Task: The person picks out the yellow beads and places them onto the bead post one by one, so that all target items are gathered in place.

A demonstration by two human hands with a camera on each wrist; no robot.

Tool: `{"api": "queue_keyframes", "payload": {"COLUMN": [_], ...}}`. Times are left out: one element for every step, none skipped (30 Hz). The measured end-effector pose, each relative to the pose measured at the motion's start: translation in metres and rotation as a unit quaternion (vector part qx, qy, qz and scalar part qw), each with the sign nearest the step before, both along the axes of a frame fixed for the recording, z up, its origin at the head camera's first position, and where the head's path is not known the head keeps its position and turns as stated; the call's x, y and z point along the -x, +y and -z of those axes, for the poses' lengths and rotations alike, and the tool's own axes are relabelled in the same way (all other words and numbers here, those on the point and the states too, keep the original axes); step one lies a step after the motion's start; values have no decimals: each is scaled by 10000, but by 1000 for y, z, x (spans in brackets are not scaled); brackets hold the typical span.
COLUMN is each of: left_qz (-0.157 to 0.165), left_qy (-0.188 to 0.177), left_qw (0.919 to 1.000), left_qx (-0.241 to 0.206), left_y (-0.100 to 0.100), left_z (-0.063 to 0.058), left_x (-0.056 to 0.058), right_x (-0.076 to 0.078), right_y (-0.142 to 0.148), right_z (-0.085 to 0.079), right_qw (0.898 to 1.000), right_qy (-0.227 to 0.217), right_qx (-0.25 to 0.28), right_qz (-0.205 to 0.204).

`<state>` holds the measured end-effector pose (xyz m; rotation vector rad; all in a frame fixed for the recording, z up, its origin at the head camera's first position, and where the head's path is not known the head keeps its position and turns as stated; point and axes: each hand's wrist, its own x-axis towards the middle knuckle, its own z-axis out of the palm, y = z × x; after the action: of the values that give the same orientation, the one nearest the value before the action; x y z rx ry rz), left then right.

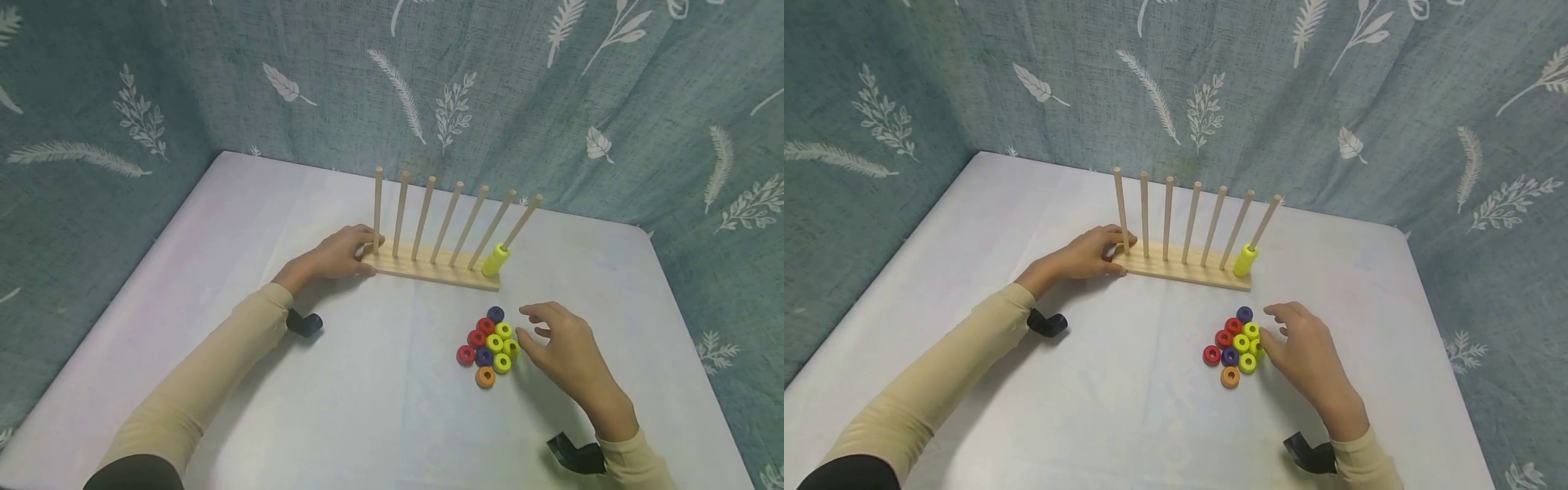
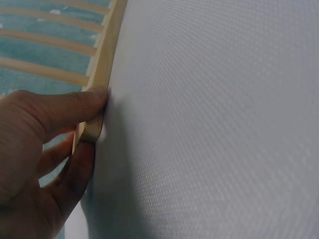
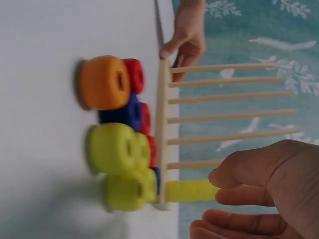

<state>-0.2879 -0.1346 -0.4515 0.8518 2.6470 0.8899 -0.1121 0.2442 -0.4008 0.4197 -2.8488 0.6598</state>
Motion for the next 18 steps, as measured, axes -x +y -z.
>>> {"api": "queue_keyframes", "payload": {"left_qz": [-10,-10,-8,-3,8,16,20,23,13,-6,-31,-54,-73,-84,-99,-105,-97,-86], "left_qy": [-12,-11,-14,-15,-11,-9,-10,-7,-17,-25,-42,-50,-57,-62,-74,-74,-75,-71], "left_qw": [10000,10000,10000,10000,10000,10000,10000,10000,10000,10000,10000,10000,9999,9999,9999,9999,9999,9999], "left_qx": [5,20,25,25,15,2,-9,-5,-7,12,29,42,54,64,63,68,50,34], "left_y": [0,0,0,0,0,0,0,0,0,0,0,0,0,0,1,1,1,0], "left_z": [0,0,0,0,0,1,1,1,1,0,0,0,0,-1,-1,-1,-1,-1], "left_x": [0,0,0,0,0,1,1,1,1,0,0,-1,-1,-2,-2,-2,-3,-3], "right_x": [-1,-1,-2,-2,-2,-2,-2,-3,-3,-3,-3,-4,-4,-4,-4,-4,-4,-4], "right_y": [0,-1,-1,-1,-1,-2,-2,-3,-3,-3,-4,-4,-4,-4,-4,-4,-4,-4], "right_z": [3,5,8,10,13,15,16,18,19,20,21,21,22,23,24,24,25,26], "right_qw": [9999,9997,9995,9992,9988,9984,9980,9976,9973,9970,9967,9966,9965,9964,9965,9965,9964,9963], "right_qy": [-108,-214,-303,-385,-473,-552,-614,-685,-728,-766,-799,-820,-829,-835,-826,-836,-843,-851], "right_qx": [22,47,64,75,88,90,86,80,65,47,33,27,20,12,18,28,46,69], "right_qz": [34,61,82,93,97,103,106,107,108,113,113,116,116,111,104,96,88,85]}}
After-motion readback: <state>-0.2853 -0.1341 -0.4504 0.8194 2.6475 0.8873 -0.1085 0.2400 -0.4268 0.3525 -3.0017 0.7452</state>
